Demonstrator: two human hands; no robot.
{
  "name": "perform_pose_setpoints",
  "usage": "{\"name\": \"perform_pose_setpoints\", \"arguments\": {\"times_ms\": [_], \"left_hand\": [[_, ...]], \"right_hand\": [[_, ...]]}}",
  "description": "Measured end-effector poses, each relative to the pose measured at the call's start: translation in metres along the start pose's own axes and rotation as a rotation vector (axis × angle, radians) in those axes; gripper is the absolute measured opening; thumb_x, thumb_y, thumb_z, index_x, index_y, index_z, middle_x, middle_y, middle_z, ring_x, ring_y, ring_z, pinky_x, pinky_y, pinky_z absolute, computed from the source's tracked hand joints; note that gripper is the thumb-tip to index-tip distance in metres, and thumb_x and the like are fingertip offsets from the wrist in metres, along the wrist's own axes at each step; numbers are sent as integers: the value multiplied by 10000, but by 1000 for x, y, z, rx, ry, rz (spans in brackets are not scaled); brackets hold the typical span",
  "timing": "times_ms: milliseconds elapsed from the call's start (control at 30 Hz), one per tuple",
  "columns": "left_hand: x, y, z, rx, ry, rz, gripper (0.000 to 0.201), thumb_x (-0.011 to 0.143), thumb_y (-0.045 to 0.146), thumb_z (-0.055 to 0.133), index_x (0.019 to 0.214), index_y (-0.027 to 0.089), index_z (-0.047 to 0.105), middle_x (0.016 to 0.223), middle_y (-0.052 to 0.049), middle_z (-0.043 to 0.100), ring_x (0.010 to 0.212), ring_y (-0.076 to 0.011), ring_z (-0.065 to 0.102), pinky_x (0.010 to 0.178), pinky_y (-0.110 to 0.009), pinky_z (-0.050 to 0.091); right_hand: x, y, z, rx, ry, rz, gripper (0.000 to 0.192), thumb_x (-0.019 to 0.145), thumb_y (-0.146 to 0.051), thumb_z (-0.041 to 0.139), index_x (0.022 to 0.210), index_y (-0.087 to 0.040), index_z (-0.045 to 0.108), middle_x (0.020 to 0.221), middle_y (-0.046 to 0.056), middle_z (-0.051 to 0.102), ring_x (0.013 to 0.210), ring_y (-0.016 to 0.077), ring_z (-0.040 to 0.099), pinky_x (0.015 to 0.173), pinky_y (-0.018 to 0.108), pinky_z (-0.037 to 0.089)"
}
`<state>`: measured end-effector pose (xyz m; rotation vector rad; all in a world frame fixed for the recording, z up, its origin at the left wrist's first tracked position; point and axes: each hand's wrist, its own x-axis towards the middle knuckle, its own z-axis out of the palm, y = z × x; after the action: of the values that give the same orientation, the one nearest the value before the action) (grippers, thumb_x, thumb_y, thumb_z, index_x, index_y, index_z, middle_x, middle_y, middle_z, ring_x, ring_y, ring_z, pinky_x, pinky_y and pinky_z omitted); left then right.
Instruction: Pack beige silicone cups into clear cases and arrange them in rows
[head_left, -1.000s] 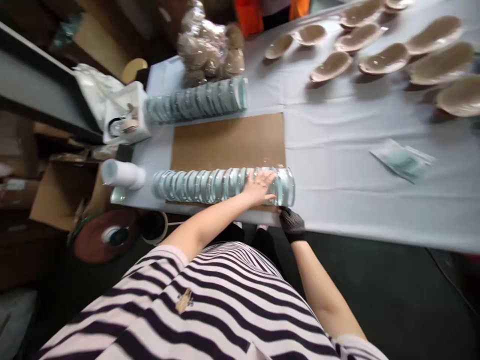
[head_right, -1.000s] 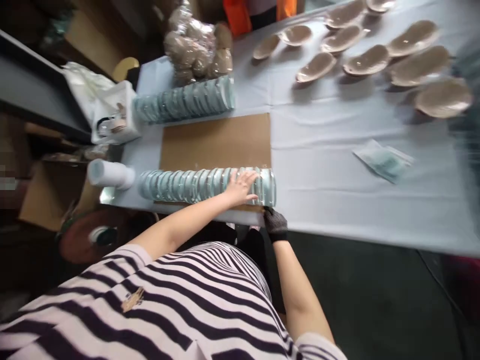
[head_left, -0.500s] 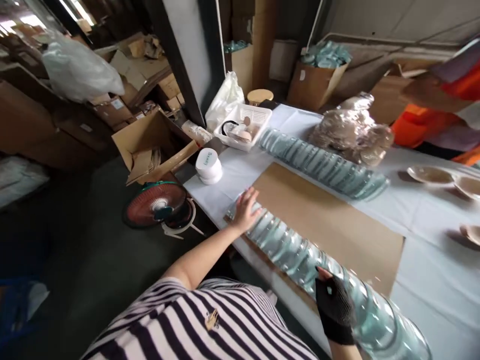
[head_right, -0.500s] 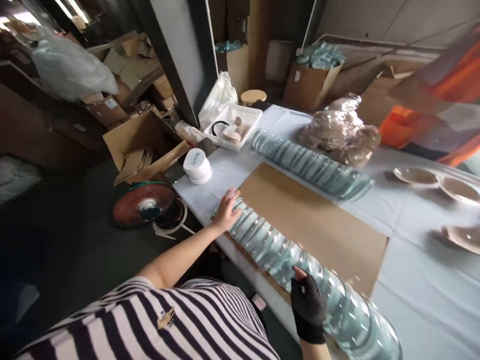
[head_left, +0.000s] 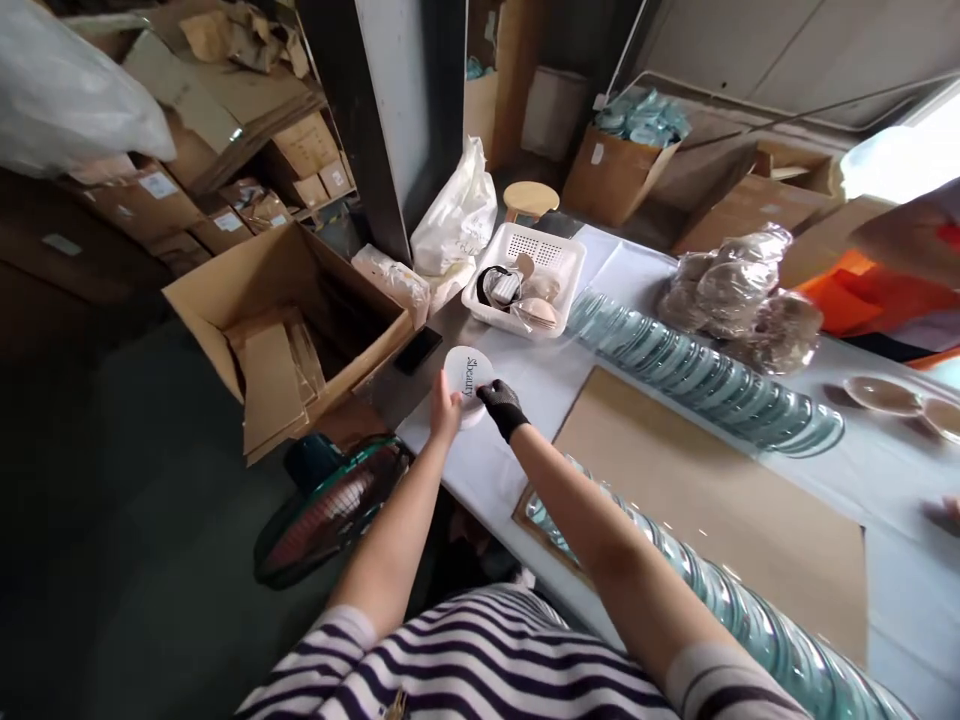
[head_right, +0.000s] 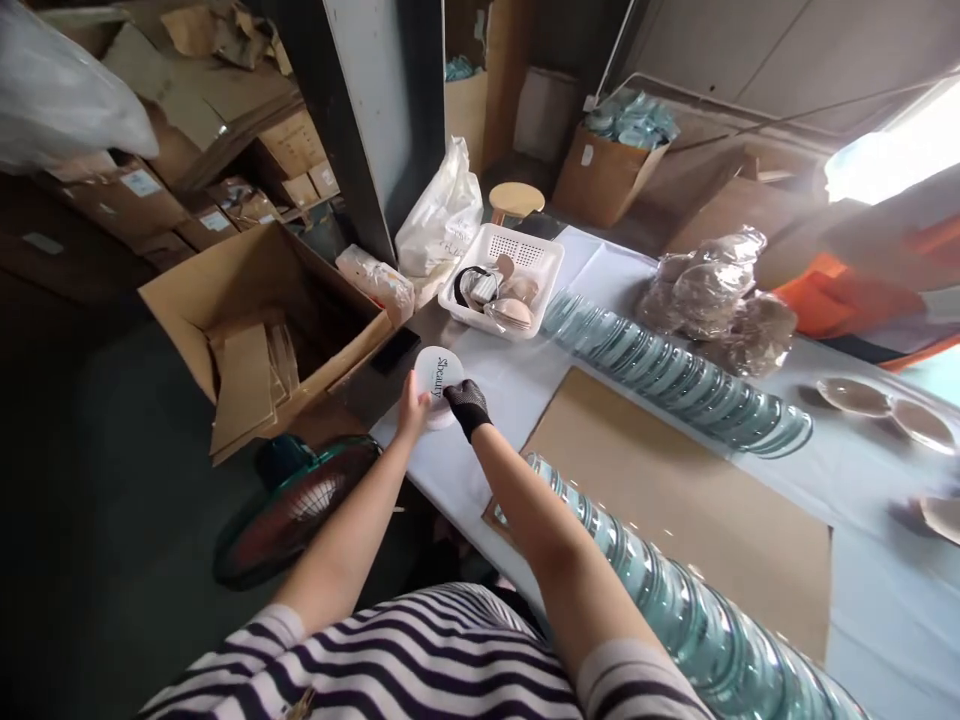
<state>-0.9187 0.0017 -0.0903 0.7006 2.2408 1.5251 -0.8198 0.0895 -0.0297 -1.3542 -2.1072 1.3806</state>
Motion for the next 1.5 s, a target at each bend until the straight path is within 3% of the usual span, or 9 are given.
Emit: {"name": "perform_pose_setpoints", "arguments": {"times_ms": [167, 567, 733, 833, 933, 1000, 1067, 1333, 1500], "left_hand": [[-4, -12, 2, -46, -18, 24, 665, 857, 191, 518, 1499, 158, 345, 1569, -138, 368, 1462, -246, 330, 1213, -400, 268], [-8, -4, -4, 20, -97, 81, 634, 926, 369, 491, 1487, 111, 346, 1551, -219, 363, 1491, -311, 252, 1214, -506, 206], [-36, 11, -26, -54, -42, 160, 806, 918, 489, 522, 1555, 162, 151, 1629, -196, 184, 1524, -297, 125, 1221, -491, 194], [-72, 1, -47, -212, 69, 178, 876, 920, 516, 508, 1563, 232, -15, 1650, -176, 89, 1507, -262, 217, 1167, -426, 341], [-110, -26, -57, -192, 38, 81, 654, 931, 412, 481, 1515, 226, 255, 1567, -171, 342, 1420, -245, 406, 1115, -414, 420], [-128, -47, -53, -101, -103, 32, 402, 896, 311, 477, 1272, 204, 569, 1336, -140, 604, 1305, -249, 538, 1104, -448, 436], [-138, -63, -45, -30, -223, 27, 264, 829, 241, 477, 994, 203, 680, 1101, -110, 711, 1194, -269, 616, 1083, -493, 451], [-125, -67, -41, 34, -334, -76, 261, 715, 298, 506, 940, 294, 638, 1117, -39, 692, 1199, -290, 615, 1072, -493, 464], [-122, -38, -38, -144, -230, -411, 448, 669, 489, 530, 1113, 538, 571, 1257, 145, 659, 1372, -284, 468, 1073, -532, 471]], "right_hand": [[-16, 1, 9, -152, 109, -42, 556, 755, -354, 580, 1258, -119, 553, 1423, 183, 488, 1300, 277, 466, 1095, 377, 363], [-13, -8, 22, 125, 149, 120, 438, 863, -372, 392, 1220, -149, 513, 1065, 80, 662, 991, 192, 563, 871, 299, 466], [-49, -29, -2, -52, 233, -64, 341, 915, -332, 377, 1167, -173, 543, 1038, 90, 667, 943, 217, 594, 841, 326, 474], [-91, -25, -15, -334, 12, -226, 296, 950, -308, 422, 1156, -179, 590, 1063, 113, 686, 944, 238, 630, 839, 326, 462], [-122, 6, -10, -582, -294, -265, 280, 969, -238, 421, 1151, -185, 627, 1124, 119, 694, 1003, 234, 641, 862, 317, 461], [-130, 33, 3, -697, -424, -226, 299, 972, -201, 420, 1179, -158, 630, 1161, 144, 685, 1054, 240, 636, 887, 323, 464], [-130, 57, 17, -763, -494, -197, 295, 966, -202, 448, 1175, -111, 636, 1142, 176, 685, 1062, 259, 638, 893, 336, 469], [-120, 77, 33, -724, -517, -256, 306, 955, -244, 466, 1229, -218, 599, 1101, 128, 699, 933, 248, 664, 742, 358, 498], [-109, 71, 21, -332, -295, 60, 257, 828, -273, 620, 1083, -251, 640, 893, 28, 688, 838, 231, 641, 695, 315, 471]]}}
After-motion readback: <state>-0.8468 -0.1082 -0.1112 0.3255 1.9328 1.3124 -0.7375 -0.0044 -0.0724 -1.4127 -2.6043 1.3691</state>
